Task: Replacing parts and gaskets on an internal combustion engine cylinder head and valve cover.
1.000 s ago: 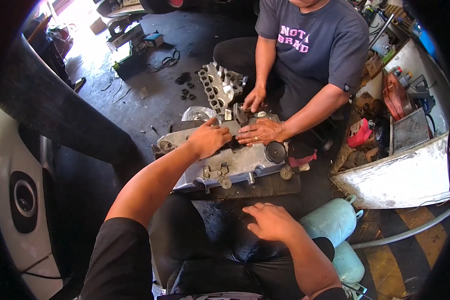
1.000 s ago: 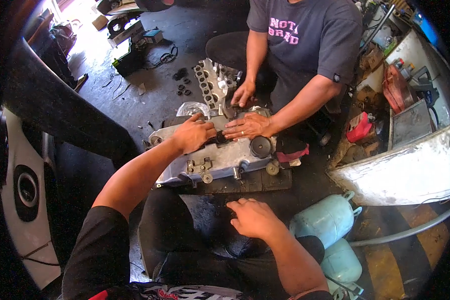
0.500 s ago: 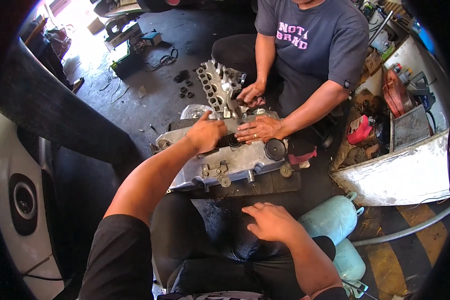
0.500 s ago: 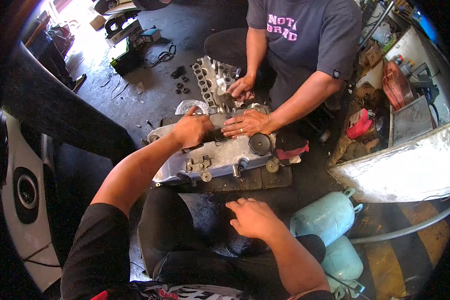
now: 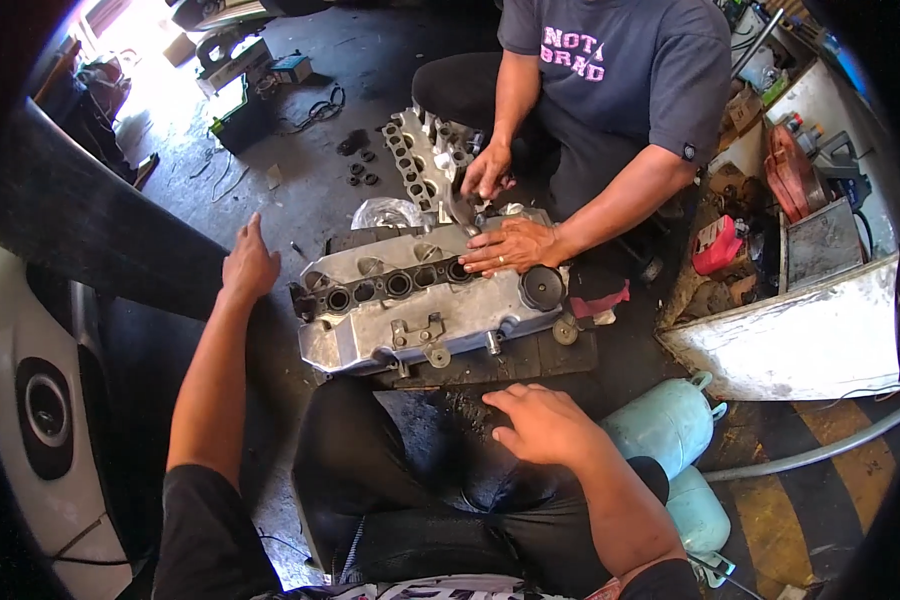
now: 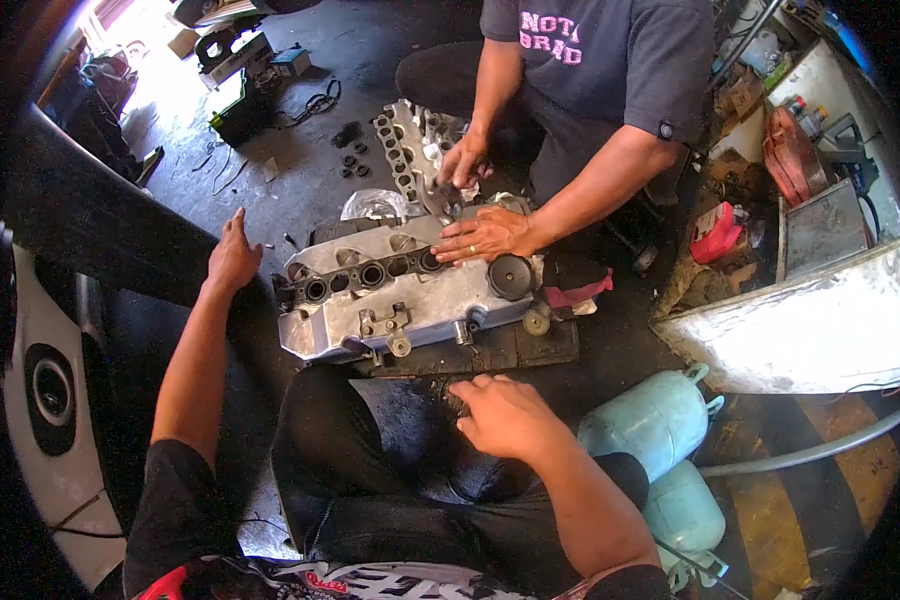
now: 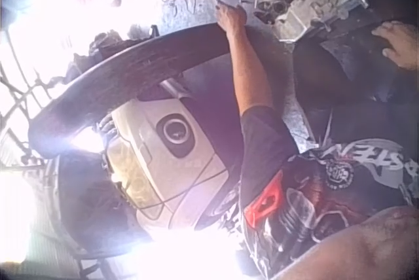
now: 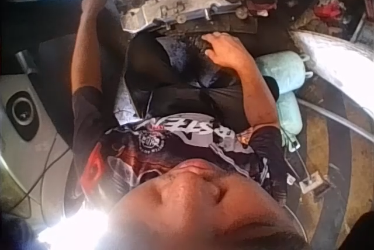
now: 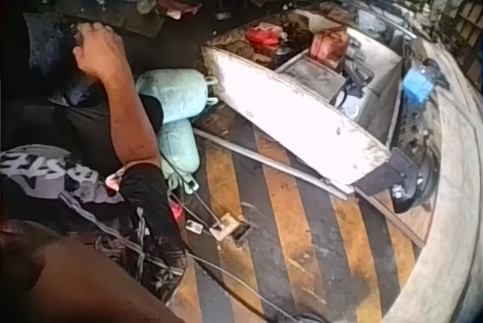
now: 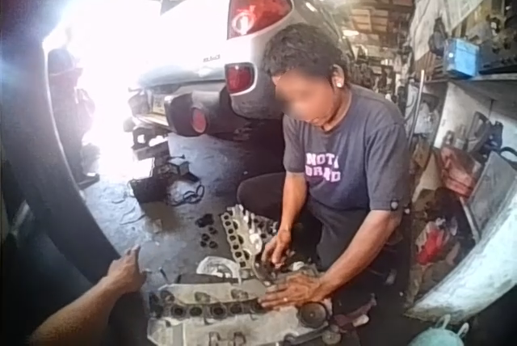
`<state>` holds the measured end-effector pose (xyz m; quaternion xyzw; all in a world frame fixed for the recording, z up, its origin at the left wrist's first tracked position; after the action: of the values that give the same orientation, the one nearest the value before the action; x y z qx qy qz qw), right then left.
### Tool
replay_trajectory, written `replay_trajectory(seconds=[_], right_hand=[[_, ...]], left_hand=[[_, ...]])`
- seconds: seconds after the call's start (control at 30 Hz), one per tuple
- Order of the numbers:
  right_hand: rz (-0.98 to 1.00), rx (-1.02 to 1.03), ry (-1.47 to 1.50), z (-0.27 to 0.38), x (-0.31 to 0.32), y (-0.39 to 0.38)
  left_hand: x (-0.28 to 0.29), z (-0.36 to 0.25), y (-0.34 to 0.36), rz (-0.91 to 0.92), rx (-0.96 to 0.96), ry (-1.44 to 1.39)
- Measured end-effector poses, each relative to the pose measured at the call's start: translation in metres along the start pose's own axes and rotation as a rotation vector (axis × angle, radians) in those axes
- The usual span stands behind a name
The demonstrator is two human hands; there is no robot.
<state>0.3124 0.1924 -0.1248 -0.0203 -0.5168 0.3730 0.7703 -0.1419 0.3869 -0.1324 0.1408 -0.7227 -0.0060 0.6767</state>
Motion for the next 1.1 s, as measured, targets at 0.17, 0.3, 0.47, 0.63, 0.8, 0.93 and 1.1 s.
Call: replay_trajectory(seconds=[0.17,0.3,0.47,0.63,0.8,0.93,1.1], right_hand=[[0.060,-0.101,0.010,-0.020,0.000,0.005],[-0.123,-0.249,0.028,-0.059,0.030,-0.005],[-0.213,-0.457,0.072,-0.109,0.043,-0.018],[-0.158,-0.541,0.006,-0.139,0.008,-0.017],[-0.093,-0.544,-0.014,-0.154,-0.029,-0.014],[-0.064,-0.583,-0.007,-0.149,-0.034,-0.004],[-0.041,-0.565,-0.030,-0.142,-0.038,-0.001]], left_hand=[[0.060,-0.177,-0.096,0.270,-0.263,-0.817],[0.109,-0.316,-0.210,0.844,-0.897,-0.904],[0.020,-0.370,-0.311,1.143,-1.098,-0.597],[-0.096,-0.374,-0.341,1.124,-1.024,-0.451],[-0.107,-0.386,-0.347,1.314,-1.101,-0.444],[-0.088,-0.389,-0.328,1.257,-1.026,-0.545],[-0.089,-0.388,-0.327,1.267,-1.057,-0.507]])
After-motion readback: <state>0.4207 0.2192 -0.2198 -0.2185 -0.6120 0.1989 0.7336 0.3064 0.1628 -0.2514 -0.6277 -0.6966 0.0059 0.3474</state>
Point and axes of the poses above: each hand's wrist, its own y-axis towards the middle knuckle, its own x-axis out of the back of the hand, z = x × y, the point moved 9 cm from there along y, towards the middle knuckle, and after that the axes turned 1 degree about -y, right-handed, at the moved point
